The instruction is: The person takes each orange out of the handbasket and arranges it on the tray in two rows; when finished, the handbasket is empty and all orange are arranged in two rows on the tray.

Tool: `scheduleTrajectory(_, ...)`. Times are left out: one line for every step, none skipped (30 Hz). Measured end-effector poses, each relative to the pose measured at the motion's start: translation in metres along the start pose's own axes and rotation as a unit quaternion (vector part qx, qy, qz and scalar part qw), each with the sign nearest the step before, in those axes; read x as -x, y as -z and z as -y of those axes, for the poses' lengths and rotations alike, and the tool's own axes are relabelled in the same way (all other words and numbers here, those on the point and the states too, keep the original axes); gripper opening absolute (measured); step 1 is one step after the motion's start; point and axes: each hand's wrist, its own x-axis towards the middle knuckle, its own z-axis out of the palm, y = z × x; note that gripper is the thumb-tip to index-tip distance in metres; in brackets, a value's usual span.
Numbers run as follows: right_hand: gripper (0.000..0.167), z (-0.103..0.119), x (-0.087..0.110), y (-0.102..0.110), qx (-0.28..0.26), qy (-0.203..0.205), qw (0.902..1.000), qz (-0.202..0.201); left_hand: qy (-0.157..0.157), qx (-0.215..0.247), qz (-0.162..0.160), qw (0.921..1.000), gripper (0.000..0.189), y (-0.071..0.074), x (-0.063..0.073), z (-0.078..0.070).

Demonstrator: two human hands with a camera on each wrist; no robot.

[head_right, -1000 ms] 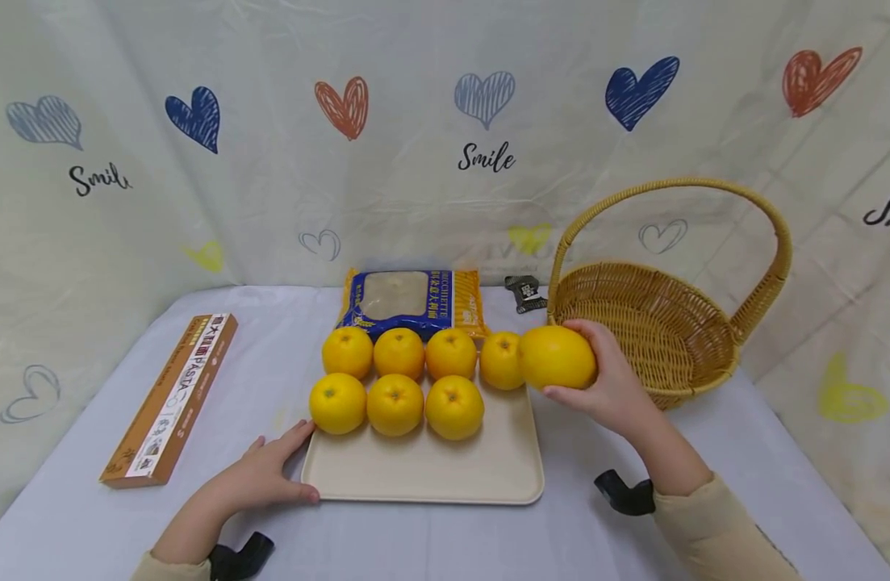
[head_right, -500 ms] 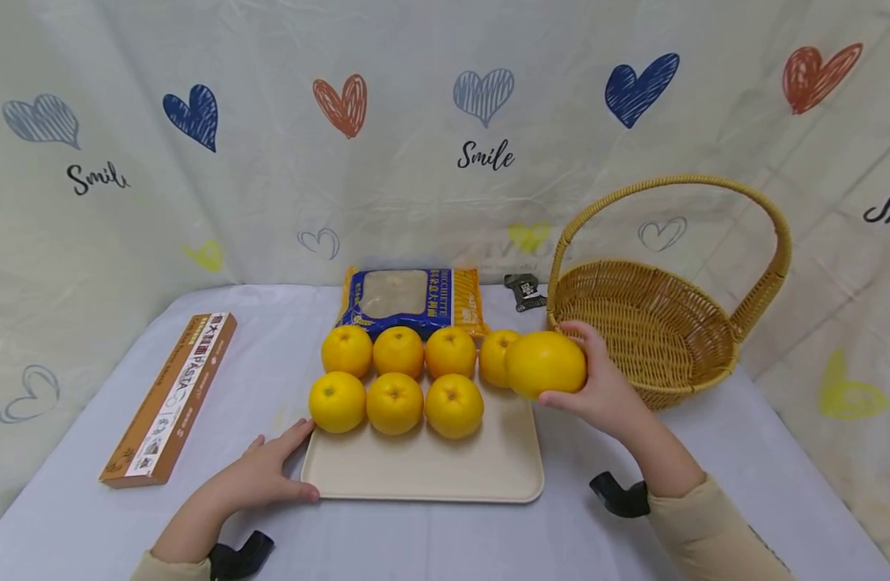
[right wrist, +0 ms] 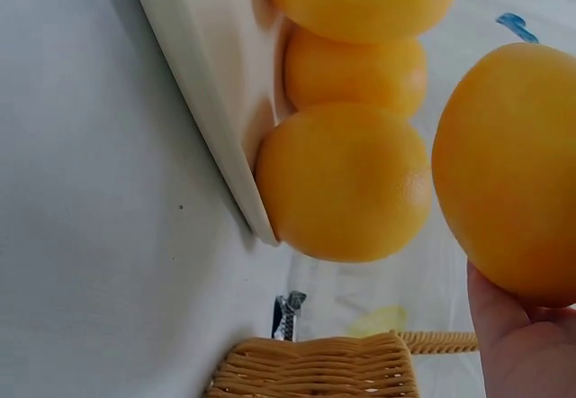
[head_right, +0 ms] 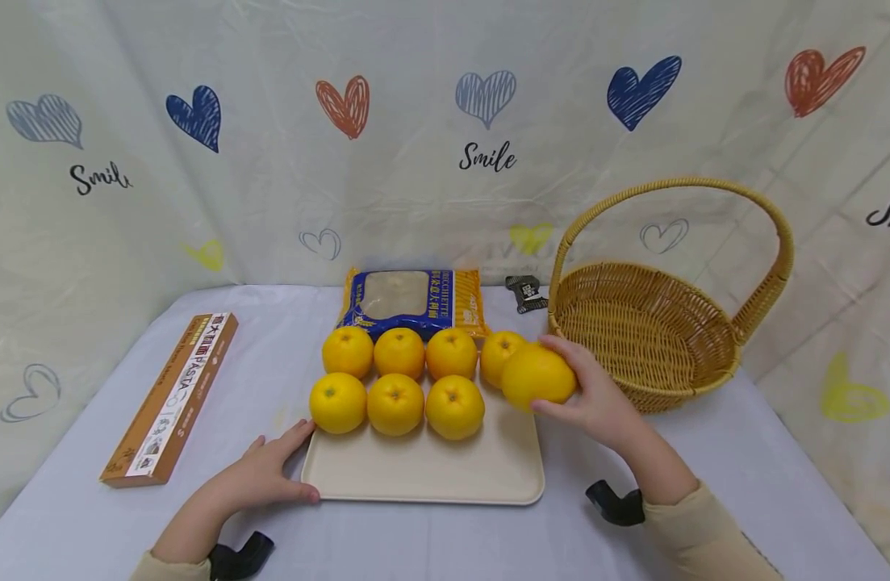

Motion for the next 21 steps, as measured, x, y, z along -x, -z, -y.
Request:
scheduleTrajectory(0.084, 0.0, 0.0, -0.001, 0.001, -0.004, 1.0, 0.0, 0.0, 0.001, 0.0, 1.0, 0.108, 0.0, 0.0, 0.0)
scheduleTrajectory(0.086, 0.0, 0.0, -0.002, 0.0, -0.009, 1.0, 0.001, 0.0, 0.0, 0.0, 1.0, 0.108, 0.0, 0.0, 0.0)
scheduleTrajectory(0.088, 0.001, 0.0, -0.003, -0.001, -0.015, 0.9999, 0.004, 0.0, 0.0, -0.001, 1.0, 0.109, 0.0, 0.0, 0.0)
scheduleTrajectory(0.088, 0.001, 0.0, -0.004, 0.002, -0.022, 0.9997, 0.008, 0.0, 0.0, -0.001, 1.0, 0.109, 0.0, 0.0, 0.0)
scheduleTrajectory(0.088, 0.001, 0.0, -0.005, 0.005, -0.027, 0.9995, 0.012, 0.0, 0.0, -0.001, 1.0, 0.109, 0.0, 0.0, 0.0)
scheduleTrajectory(0.086, 0.0, 0.0, -0.006, 0.004, -0.032, 0.9993, 0.019, -0.001, 0.0, -0.002, 1.0, 0.109, 0.0, 0.0, -0.001)
scheduleTrajectory(0.084, -0.001, 0.0, -0.007, 0.006, -0.034, 0.9991, 0.026, -0.001, 0.0, -0.002, 1.0, 0.109, 0.0, 0.0, -0.001)
scheduleTrajectory(0.082, -0.001, 0.0, -0.008, 0.008, -0.036, 0.9988, 0.032, -0.001, -0.001, -0.002, 1.0, 0.109, 0.0, 0.0, -0.001)
scheduleTrajectory(0.081, -0.002, 0.0, -0.009, 0.013, -0.036, 0.9985, 0.039, -0.001, -0.001, -0.003, 1.0, 0.109, 0.0, 0.0, -0.001)
scheduleTrajectory(0.081, -0.003, 0.001, -0.011, 0.013, -0.036, 0.9983, 0.045, -0.002, -0.001, -0.003, 1.0, 0.109, 0.0, 0.0, -0.001)
scheduleTrajectory(0.081, -0.004, 0.001, -0.013, 0.014, -0.032, 0.9982, 0.049, -0.002, -0.001, -0.002, 1.0, 0.109, 0.0, 0.0, 0.0)
scheduleTrajectory(0.081, -0.005, 0.002, -0.014, 0.018, -0.029, 0.998, 0.053, -0.002, -0.002, -0.003, 1.0, 0.109, -0.001, 0.0, 0.0)
scheduleTrajectory(0.081, -0.006, 0.003, -0.016, 0.024, -0.025, 0.9979, 0.055, -0.001, -0.002, -0.003, 1.0, 0.109, -0.001, 0.0, 0.0)
scheduleTrajectory(0.081, -0.006, 0.003, -0.018, 0.024, -0.024, 0.9977, 0.058, -0.001, -0.002, -0.003, 1.0, 0.109, -0.001, 0.0, 0.0)
scheduleTrajectory(0.081, -0.007, 0.004, -0.02, 0.027, -0.022, 0.9976, 0.061, -0.001, -0.002, -0.003, 1.0, 0.109, -0.001, 0.0, 0.0)
scheduleTrajectory(0.08, -0.008, 0.005, -0.021, 0.028, -0.02, 0.9975, 0.062, -0.001, -0.002, -0.003, 1.0, 0.109, -0.001, 0.0, 0.0)
scheduleTrajectory(0.08, -0.008, 0.005, -0.023, 0.033, -0.02, 0.9973, 0.063, -0.001, -0.003, -0.004, 1.0, 0.109, -0.001, 0.0, 0.0)
scheduleTrajectory(0.079, -0.009, 0.006, -0.025, 0.033, -0.018, 0.9972, 0.064, -0.001, -0.003, -0.004, 1.0, 0.109, -0.001, -0.001, 0.0)
scheduleTrajectory(0.079, -0.009, 0.006, -0.026, 0.03, -0.019, 0.9972, 0.066, -0.001, -0.004, -0.005, 1.0, 0.109, -0.001, 0.0, 0.0)
scheduleTrajectory(0.079, -0.009, 0.007, -0.028, 0.029, -0.021, 0.997, 0.068, -0.001, -0.004, -0.005, 1.0, 0.109, -0.001, -0.001, 0.0)
scheduleTrajectory(0.08, -0.01, 0.007, -0.029, 0.03, -0.024, 0.9968, 0.07, -0.001, -0.004, -0.005, 1.0, 0.109, -0.001, -0.001, 0.0)
